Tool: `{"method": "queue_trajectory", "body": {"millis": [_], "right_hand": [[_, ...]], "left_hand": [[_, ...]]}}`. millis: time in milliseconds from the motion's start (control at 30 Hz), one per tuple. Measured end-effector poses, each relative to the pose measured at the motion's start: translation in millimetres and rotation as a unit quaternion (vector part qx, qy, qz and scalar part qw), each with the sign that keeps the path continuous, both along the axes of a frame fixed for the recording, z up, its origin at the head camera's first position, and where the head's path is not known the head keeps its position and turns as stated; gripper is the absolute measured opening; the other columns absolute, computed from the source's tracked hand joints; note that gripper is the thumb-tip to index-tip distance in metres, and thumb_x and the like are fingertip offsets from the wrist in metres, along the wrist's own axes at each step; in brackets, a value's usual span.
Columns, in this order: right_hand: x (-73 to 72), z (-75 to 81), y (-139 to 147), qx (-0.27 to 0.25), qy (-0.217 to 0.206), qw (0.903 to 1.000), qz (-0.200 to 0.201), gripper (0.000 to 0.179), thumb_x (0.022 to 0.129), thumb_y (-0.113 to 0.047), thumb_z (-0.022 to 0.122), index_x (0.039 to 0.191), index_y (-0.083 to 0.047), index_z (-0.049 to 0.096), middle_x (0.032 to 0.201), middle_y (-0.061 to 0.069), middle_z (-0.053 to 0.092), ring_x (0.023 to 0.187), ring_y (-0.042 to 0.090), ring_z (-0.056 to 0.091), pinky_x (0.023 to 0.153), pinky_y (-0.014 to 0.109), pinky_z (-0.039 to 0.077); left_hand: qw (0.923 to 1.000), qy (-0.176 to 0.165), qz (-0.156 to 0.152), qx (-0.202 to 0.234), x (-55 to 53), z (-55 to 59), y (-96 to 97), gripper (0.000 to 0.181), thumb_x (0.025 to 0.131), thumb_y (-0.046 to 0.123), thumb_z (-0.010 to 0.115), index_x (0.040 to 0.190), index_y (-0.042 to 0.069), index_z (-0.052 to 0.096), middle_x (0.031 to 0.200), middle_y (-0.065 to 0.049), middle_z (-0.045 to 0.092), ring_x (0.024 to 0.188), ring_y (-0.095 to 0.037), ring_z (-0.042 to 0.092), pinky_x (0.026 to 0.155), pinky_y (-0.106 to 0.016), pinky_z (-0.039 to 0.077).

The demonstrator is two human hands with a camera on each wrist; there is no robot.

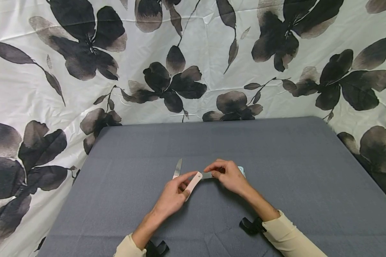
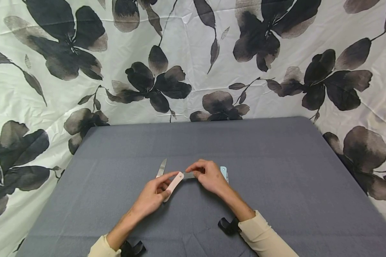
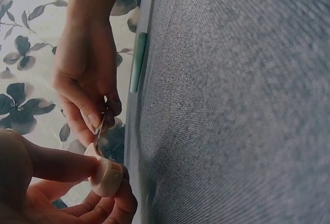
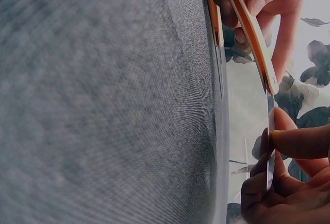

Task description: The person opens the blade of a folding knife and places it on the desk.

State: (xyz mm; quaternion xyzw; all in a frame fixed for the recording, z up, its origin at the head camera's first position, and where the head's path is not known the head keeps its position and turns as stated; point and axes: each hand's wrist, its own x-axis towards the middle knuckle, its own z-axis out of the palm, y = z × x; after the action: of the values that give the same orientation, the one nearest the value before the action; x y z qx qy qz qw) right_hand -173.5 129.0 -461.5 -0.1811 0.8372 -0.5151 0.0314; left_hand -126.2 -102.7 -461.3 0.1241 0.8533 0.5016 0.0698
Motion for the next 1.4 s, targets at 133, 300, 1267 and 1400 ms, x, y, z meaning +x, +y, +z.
{"method": "queue_trajectory", "body": {"millis": [133,300,1267,1400], "right_hand": [[-1.0,0.3,0.5,0.003,0.002,1.0,0.003,0.022,0.096,0.002,0.067,0.102,-0.013,0.082,0.101,0.007,0.075,0.083,0.013,0.062,0.073,0.024,0.051],[-2.1,-0.2,1.3,0.002,0.004,1.0,0.006,0.023,0.096,0.003,0.066,0.101,-0.013,0.082,0.1,0.008,0.075,0.084,0.013,0.062,0.074,0.024,0.051],[-1.9,0.0,1.2,0.031,-0.008,0.9994,0.011,0.029,0.097,0.002,0.061,0.094,-0.017,0.082,0.097,0.003,0.074,0.082,0.015,0.06,0.073,0.027,0.048],[-2.1,0.2,1.5,0.034,-0.006,0.9993,0.011,0.029,0.096,0.003,0.061,0.093,-0.017,0.082,0.096,0.002,0.074,0.082,0.014,0.059,0.073,0.026,0.048]], "left_hand": [[1.0,-0.002,0.004,-0.002,-0.6,0.2,0.8,0.061,0.087,-0.009,0.062,0.14,0.02,0.067,0.102,-0.011,0.072,0.077,-0.013,0.06,0.064,-0.024,0.048],[1.0,-0.006,0.002,-0.003,-0.1,0.2,0.5,0.061,0.087,-0.01,0.062,0.14,0.02,0.067,0.102,-0.011,0.072,0.077,-0.014,0.059,0.063,-0.025,0.047],[0.9991,0.001,-0.028,-0.031,2.9,-1.5,-0.1,0.057,0.087,-0.008,0.061,0.137,0.02,0.07,0.102,-0.007,0.072,0.075,-0.011,0.06,0.063,-0.024,0.047],[0.9991,-0.001,-0.031,-0.029,3.0,-1.0,0.1,0.057,0.087,-0.008,0.062,0.136,0.02,0.07,0.102,-0.007,0.072,0.076,-0.01,0.06,0.063,-0.024,0.047]]}}
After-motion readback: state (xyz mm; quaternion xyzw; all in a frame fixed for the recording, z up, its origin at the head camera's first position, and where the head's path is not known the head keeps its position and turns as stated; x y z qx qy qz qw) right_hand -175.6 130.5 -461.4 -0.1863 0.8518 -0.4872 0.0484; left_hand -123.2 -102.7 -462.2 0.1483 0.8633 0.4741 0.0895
